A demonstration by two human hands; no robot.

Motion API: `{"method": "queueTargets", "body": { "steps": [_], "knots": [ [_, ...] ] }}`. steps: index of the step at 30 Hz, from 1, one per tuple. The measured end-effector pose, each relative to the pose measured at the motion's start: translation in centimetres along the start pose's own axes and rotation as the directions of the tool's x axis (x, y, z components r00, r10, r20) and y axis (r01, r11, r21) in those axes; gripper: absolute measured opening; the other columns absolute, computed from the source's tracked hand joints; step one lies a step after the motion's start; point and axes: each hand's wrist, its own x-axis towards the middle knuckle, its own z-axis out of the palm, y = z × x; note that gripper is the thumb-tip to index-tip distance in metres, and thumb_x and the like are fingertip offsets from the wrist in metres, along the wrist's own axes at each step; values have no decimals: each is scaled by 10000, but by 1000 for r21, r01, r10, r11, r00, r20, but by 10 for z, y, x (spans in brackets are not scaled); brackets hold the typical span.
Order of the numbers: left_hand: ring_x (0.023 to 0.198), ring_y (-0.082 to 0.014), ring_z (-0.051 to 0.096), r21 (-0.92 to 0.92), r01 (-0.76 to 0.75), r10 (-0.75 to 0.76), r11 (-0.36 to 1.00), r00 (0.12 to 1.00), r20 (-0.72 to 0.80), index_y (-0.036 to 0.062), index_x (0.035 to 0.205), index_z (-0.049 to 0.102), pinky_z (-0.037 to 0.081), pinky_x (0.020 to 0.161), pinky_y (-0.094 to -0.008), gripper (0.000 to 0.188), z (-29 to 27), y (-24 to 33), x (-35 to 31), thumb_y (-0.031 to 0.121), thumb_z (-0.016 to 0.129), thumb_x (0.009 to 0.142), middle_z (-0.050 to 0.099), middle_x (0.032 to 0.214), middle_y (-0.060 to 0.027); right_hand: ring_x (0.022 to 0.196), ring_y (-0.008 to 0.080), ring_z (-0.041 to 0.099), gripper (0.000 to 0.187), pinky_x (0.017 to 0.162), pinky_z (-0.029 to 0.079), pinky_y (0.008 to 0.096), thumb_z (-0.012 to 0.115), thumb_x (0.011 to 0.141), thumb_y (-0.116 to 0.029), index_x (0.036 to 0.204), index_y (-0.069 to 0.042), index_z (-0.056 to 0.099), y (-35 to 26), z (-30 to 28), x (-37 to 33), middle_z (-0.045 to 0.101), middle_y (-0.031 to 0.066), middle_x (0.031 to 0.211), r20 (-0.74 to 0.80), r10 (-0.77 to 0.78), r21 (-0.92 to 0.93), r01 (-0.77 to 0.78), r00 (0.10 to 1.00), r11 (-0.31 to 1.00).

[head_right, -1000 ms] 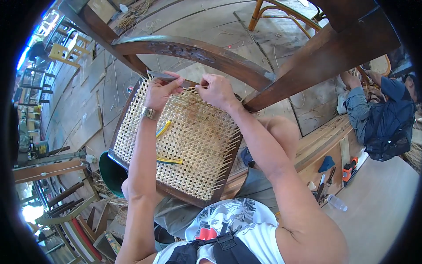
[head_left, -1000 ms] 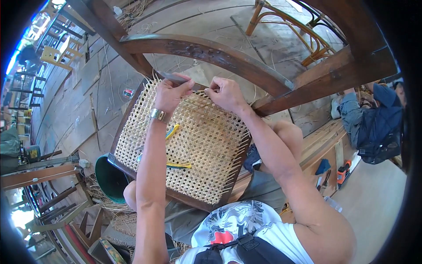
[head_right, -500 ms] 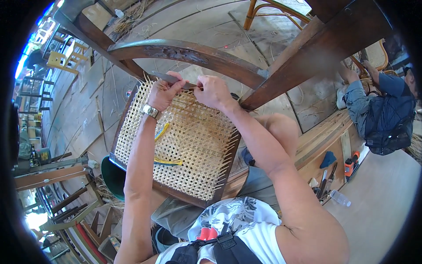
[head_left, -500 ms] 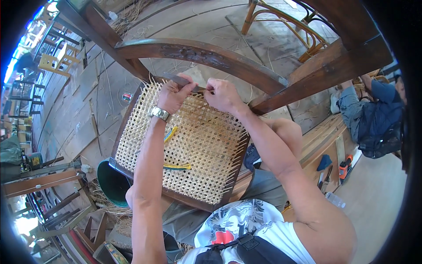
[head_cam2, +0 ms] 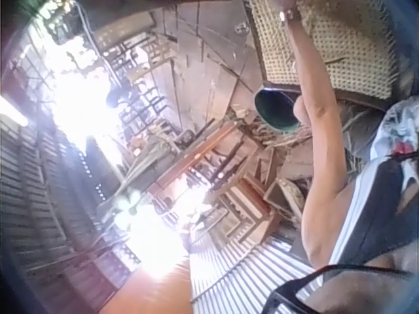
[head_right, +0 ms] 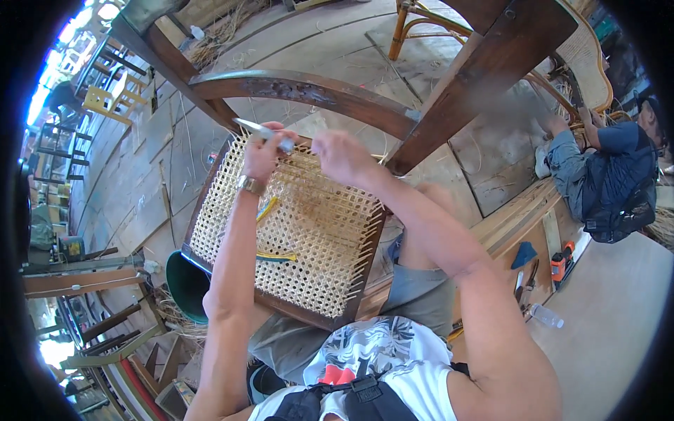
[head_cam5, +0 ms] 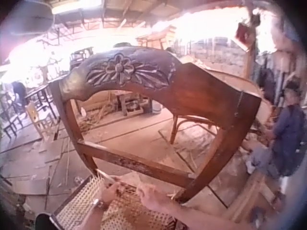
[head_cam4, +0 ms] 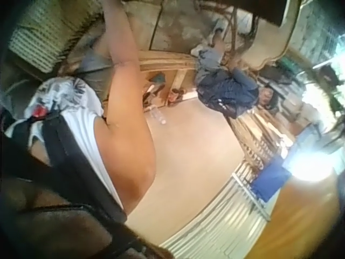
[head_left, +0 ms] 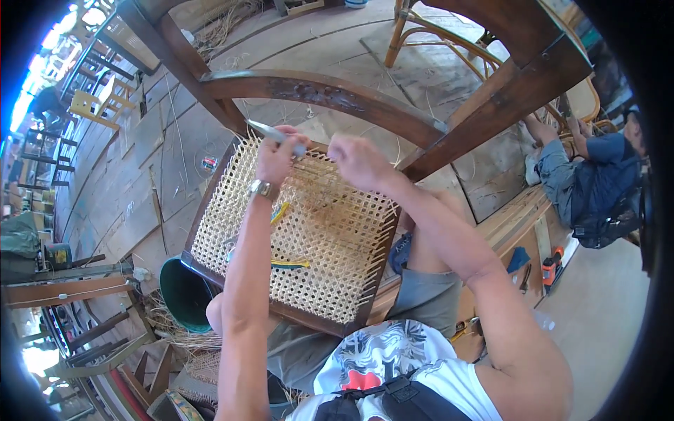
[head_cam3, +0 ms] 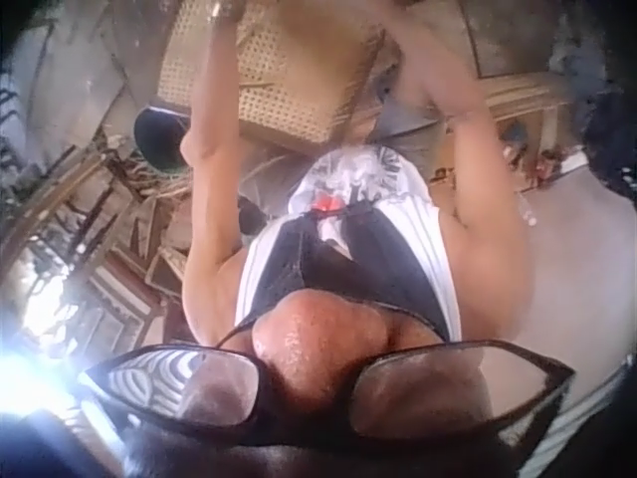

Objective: Weaving a rattan chair seat using wicker strips and tools in a furniture workshop.

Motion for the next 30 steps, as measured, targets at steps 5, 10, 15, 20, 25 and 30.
{"method": "queueTargets", "body": {
  "steps": [5,10,15,20,25,30],
  "knots": [
    [701,-119,636,1,-3,3,1000,998,-58,41,1057,665,500,603,-280,186,-40,-7,1,76,521,944,689,887,-66,819,310,672,190,719,492,432,550,982,-202,939,-20,583,-8,0,23,674,195,873,31,330,234,-328,944,915],
    [665,-109,593,721,-185,137,668,983,125,110,1113,742,467,606,-296,271,-26,-2,-7,270,701,898,684,916,-41,820,461,648,214,743,497,504,539,955,-183,947,19,610,-15,21,17,658,284,836,40,311,234,-311,950,921],
    [842,-212,645,854,-153,17,498,986,167,151,1117,747,507,748,-345,265,-9,5,-5,246,735,870,681,918,-76,837,483,632,191,758,487,541,530,946,-154,932,20,607,-7,21,9,648,302,847,-17,122,150,-118,992,982],
    [823,-289,664,808,-219,74,547,974,214,160,1069,755,522,754,-389,243,-17,-5,3,235,759,837,667,908,-128,841,472,633,172,772,481,549,536,931,-138,921,18,607,-15,19,9,645,296,835,-8,109,235,-104,994,966],
    [853,-276,680,748,-131,51,651,990,129,86,1015,749,530,762,-376,232,-17,-6,3,230,763,835,682,937,-140,988,396,616,167,860,494,503,552,913,-135,988,-5,625,-10,29,-3,664,234,1014,27,-121,-45,122,992,992],
    [870,-293,680,749,-133,100,649,991,89,77,1006,745,533,782,-385,216,-17,-14,5,231,744,855,687,951,-142,1026,399,596,218,909,488,488,540,927,-144,1088,-7,595,-15,22,0,631,183,1176,28,-156,-41,157,987,987]
  ]
}}
